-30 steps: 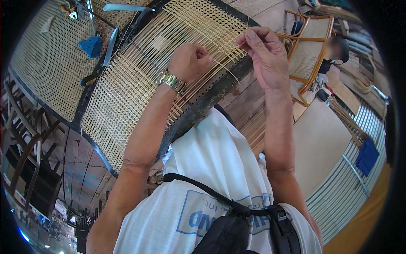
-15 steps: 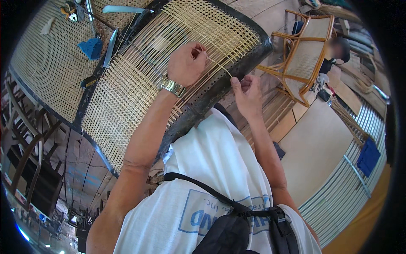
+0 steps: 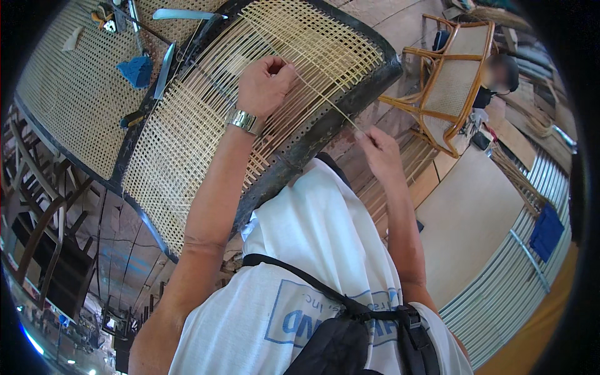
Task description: Repairing and weaving the cane seat of a wooden chair using natural fibers.
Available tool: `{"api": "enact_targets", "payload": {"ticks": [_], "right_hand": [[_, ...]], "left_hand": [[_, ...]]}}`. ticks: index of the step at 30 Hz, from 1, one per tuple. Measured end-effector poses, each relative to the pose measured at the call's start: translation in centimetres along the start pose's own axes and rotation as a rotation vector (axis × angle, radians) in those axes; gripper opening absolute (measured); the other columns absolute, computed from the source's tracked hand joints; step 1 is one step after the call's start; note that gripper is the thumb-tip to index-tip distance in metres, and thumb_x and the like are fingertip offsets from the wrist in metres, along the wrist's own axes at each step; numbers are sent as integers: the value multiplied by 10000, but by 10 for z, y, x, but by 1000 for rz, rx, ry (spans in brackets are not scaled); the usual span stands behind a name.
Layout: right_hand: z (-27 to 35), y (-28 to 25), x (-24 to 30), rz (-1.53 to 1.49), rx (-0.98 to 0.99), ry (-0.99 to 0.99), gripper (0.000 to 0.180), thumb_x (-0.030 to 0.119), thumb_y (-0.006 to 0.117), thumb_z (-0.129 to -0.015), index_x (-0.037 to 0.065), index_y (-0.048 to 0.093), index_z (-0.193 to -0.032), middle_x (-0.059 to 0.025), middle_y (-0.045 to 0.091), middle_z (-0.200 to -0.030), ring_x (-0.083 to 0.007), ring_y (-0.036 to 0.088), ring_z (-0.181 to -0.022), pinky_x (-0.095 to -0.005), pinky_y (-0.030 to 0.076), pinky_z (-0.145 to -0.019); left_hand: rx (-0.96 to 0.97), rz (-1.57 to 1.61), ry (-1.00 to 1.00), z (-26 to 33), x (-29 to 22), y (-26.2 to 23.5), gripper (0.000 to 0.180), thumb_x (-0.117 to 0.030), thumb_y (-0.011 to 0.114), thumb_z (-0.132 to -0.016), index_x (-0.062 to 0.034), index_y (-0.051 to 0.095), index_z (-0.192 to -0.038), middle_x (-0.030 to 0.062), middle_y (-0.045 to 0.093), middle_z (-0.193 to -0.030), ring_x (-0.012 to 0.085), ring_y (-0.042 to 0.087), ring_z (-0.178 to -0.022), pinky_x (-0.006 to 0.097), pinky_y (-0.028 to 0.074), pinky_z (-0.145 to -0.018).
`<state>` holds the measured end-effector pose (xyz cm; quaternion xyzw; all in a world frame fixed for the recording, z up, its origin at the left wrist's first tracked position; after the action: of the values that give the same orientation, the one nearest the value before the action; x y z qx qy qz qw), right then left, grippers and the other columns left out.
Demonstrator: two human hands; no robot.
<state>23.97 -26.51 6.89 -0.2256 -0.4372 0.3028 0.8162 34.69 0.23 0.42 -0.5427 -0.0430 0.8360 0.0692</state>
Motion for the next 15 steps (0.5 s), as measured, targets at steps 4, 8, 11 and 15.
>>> {"api": "enact_targets", "payload": {"ticks": [4, 8, 11, 15], "right_hand": [[13, -19, -34, -18, 172, 136, 252, 257, 659, -936, 7, 648, -906, -53, 556, -693, -126, 503, -667, -304, 440, -635], [17, -12, -20, -117, 379, 59, 270, 278, 679, -931, 14, 660, -979, -9, 586, -736, -109, 506, -680, -287, 449, -646], [-1, 6, 16, -267, 152, -88, 256, 257, 668, -946, 11, 655, -1015, 16, 596, -764, -100, 501, -684, -284, 451, -644], [-23, 19, 45, -253, 98, -41, 222, 235, 654, -959, 16, 661, -996, 13, 604, -764, -97, 506, -687, -282, 456, -643]], "left_hand": [[58, -99, 62, 2, -2, 4, 274, -285, 689, -848, -29, 728, -938, 98, 728, -802, 179, 670, -687, 316, 523, -664], [107, -241, 69, 7, -17, 7, 259, -273, 702, -836, -39, 732, -944, 101, 729, -803, 184, 673, -689, 322, 526, -661], [64, -132, 71, 2, -10, 3, 250, -265, 704, -844, -39, 736, -947, 102, 729, -804, 185, 674, -691, 322, 529, -670], [-66, -23, 87, 1, -5, -10, 249, -267, 705, -855, -45, 741, -963, 102, 731, -809, 187, 675, -693, 321, 530, -677]]}}
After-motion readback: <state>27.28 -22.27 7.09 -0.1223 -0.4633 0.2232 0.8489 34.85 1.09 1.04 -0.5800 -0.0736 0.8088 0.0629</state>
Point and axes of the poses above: each hand's wrist, its own z-axis away from the middle knuckle, its own y-axis out of the palm, x = y × z, the point moved 6 cm from there along -z, towards the middle knuckle
